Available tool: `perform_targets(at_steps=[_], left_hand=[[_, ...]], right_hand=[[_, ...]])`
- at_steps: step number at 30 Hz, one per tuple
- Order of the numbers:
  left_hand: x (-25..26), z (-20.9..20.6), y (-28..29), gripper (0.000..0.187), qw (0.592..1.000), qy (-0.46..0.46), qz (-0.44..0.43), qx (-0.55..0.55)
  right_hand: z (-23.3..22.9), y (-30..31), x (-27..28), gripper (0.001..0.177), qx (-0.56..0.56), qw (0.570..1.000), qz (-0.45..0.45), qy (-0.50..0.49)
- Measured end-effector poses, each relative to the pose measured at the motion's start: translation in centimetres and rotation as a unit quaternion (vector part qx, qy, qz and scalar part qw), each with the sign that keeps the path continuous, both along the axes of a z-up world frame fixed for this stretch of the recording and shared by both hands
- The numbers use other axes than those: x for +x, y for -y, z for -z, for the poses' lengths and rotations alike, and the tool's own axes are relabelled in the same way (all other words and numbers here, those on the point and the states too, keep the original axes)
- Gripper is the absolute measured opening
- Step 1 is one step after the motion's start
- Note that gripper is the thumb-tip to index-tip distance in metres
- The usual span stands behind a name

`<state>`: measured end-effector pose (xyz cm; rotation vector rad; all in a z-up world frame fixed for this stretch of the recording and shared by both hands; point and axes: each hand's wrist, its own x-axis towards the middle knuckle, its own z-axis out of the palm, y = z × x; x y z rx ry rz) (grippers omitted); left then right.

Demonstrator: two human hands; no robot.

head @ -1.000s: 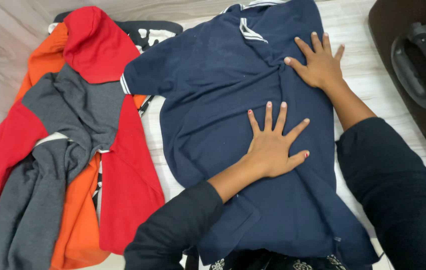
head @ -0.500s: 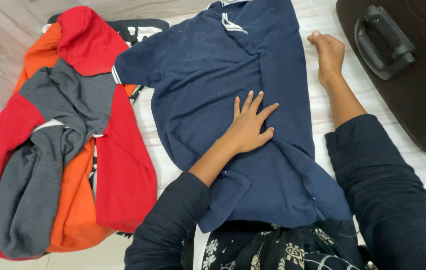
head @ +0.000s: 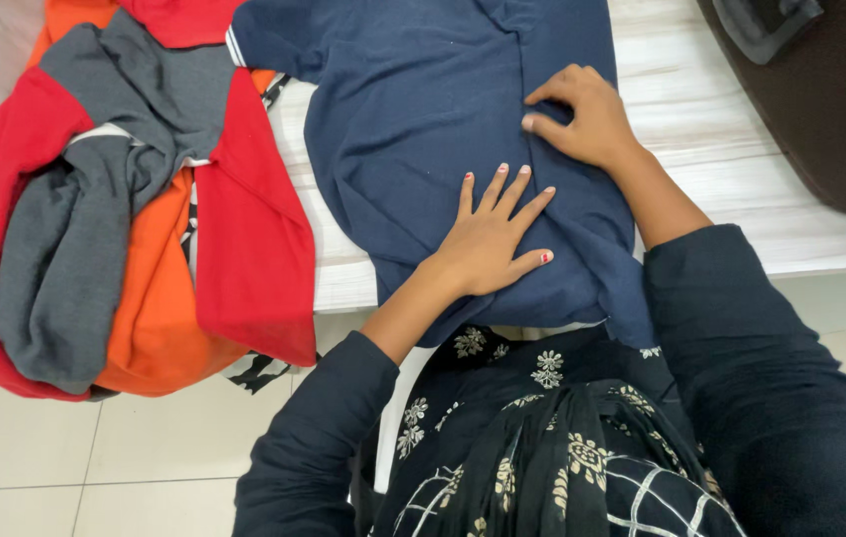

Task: The person takes clothing items one at a time from a suitcase, lays them flat on a table, folds them into rectangular shapes by hand, and places the folded items back into the suitcase.

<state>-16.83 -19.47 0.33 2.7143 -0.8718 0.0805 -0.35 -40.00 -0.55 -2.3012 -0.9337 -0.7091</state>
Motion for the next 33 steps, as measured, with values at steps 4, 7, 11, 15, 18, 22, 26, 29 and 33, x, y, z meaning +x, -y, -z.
perform_targets(at_steps=[4, 7, 11, 15, 18, 22, 26, 29, 33], left_hand=[[-0.1, 0.0, -2.5, 0.072, 0.991, 0.029, 0.061, -0.12], [2.1, -0.6, -5.1, 0.046, 0.979, -0.044, 0.017, -0.2], [5.7, -1.8, -9.2, 0.045, 0.984, 0.017, -0.128, -0.12], [5.9, -2.8, -11.9, 0.064, 0.946, 0.154, -0.28, 0.058], [2.4, -3.2, -12.7, 0.082, 0.919, 0.149, -0.359, 0.061], [-2.7, -4.1, -11.5, 0.085, 0.924, -0.003, -0.381, -0.024], [-4.6, -5.0, -9.6, 0.065, 0.938, -0.028, -0.344, -0.036], [-4.3, -4.0, -10.0, 0.042, 0.935, 0.007, -0.35, -0.056], [-5.1, -2.9, -11.6, 0.029, 0.893, -0.066, -0.373, -0.242]], right_hand=[[-1.0, -2.0, -1.4, 0.034, -0.082, 0.995, 0.053, 0.004], [-2.6, -3.6, -0.7, 0.04, -0.172, 0.979, 0.098, -0.039], [-4.2, -6.5, 2.7, 0.041, -0.246, 0.945, 0.156, -0.146], [-4.6, -11.4, 6.3, 0.031, -0.133, 0.987, 0.072, -0.055], [-4.6, -17.4, 8.9, 0.024, -0.024, 0.993, -0.059, -0.099], [-4.0, -26.7, 10.7, 0.022, 0.092, 0.97, -0.207, -0.093], [-3.7, -34.2, 10.1, 0.073, 0.092, 0.968, -0.194, -0.131], [-2.5, -37.2, 10.1, 0.081, -0.074, 0.993, -0.052, -0.079], [-2.3, -38.1, 14.2, 0.05, 0.022, 0.97, -0.053, -0.235]])
